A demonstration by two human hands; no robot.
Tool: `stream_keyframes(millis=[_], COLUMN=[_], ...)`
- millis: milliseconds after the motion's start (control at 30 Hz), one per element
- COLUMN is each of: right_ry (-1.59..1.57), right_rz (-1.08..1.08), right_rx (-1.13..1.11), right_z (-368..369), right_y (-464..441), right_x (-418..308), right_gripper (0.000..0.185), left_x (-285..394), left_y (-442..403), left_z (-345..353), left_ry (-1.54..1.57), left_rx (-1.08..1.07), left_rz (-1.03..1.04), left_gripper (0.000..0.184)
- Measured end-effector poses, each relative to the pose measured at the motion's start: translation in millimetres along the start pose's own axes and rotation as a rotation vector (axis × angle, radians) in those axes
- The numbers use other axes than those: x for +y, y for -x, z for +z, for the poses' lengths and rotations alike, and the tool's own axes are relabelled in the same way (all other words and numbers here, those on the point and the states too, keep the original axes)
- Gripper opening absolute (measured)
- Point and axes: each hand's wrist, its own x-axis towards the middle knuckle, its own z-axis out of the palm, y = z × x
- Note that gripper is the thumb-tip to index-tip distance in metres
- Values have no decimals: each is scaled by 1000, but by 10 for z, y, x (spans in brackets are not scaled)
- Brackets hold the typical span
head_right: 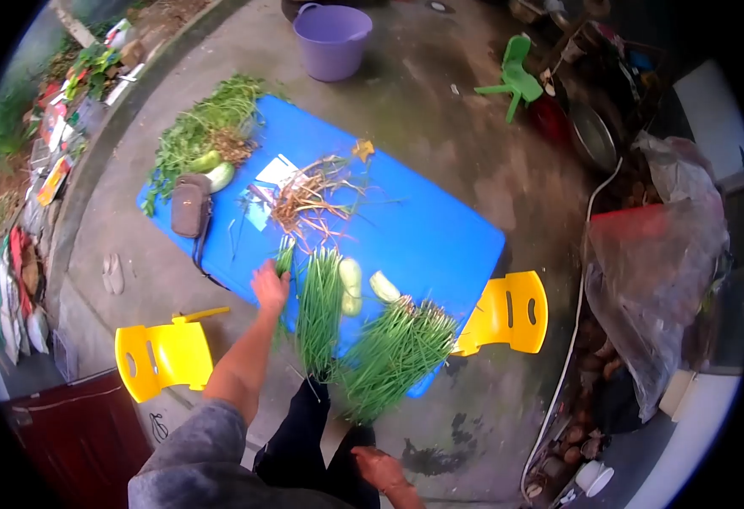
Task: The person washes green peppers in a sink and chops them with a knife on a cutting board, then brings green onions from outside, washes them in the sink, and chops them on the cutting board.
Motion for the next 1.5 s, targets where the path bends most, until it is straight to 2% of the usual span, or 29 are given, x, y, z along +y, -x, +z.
stream_keyframes(millis=[167, 267, 367, 467, 567, 667, 767, 867, 900, 967, 1000, 1033, 1133, 1200, 1233, 1333, 1400, 1467, 1500], right_ry=[-106, -70, -83, -72, -90, -101, -131, -300, -369, -420, -580, -739, -1068, -1226, -1167, -1201, -1236, -1240, -1223], right_rz=[84, 133, 150, 153, 143, 128, 145, 255, 314, 215, 198, 170, -9, -125, -12, 47, 44, 21, 83], right_rx=[86, 35, 91, 115, 112, 147, 238, 357, 419, 666, 716, 769, 951, 1068, 1058, 1107, 1249, 1346, 1373], right_z=[168, 162, 17, -84, -219, -267, -229, -567, -749, -909, -974, -1023, -1143, -1061, -913, -446, -68, 257, 407], right_y=[-158, -147, -217, -228, -220, -177, -35, 110, 185, 398, 544, 707, 1407, 1904, 2162, 3074, 3683, 4218, 4516], right_x=[-121, -167, -353, -461, -597, -691, -666, -863, -1016, -1038, -1026, -1011, -1183, -1196, -1043, -633, -441, -266, -199], right_gripper=[18, 18, 18, 17, 17, 18, 19, 20, 20, 16, 20, 25, 32, 39, 35, 32, 27, 28, 32], left_x=[-1, -195, -575, -737, -572, -321, 156, 795, 1065, 1334, 1450, 1584, 1857, 1868, 1855, 1806, 1691, 1629, 1615], left_y=[-316, -352, -328, -284, -165, -100, 279, 924, 1228, 1846, 2184, 2535, 3553, 4227, 4546, 5587, 6192, 6770, 7040], left_z=[408, 416, 359, -89, -796, -1425, -1870, -2232, -2381, -2327, -2314, -2396, -2657, -2629, -2587, -2492, -2382, -2259, -2236], left_ry=[-108, -133, 112, 1007, 1184, 1189, 1131, 916, 794, 655, 598, 370, 110, 82, 73, 14, -1, 112, 170], left_rx=[-63, -214, -85, -379, -528, -813, -1059, -1220, -1208, -1002, -888, -810, -658, -572, -568, -638, -728, -702, -677], left_rz=[-118, -68, 134, -48, -186, -253, -144, 102, 139, 550, 752, 843, 1272, 1471, 1553, 1751, 1847, 2036, 2138], left_gripper=[53, 51, 42, 32, 24, 23, 19, 22, 24, 25, 25, 22, 23, 24, 23, 23, 23, 24, 25])
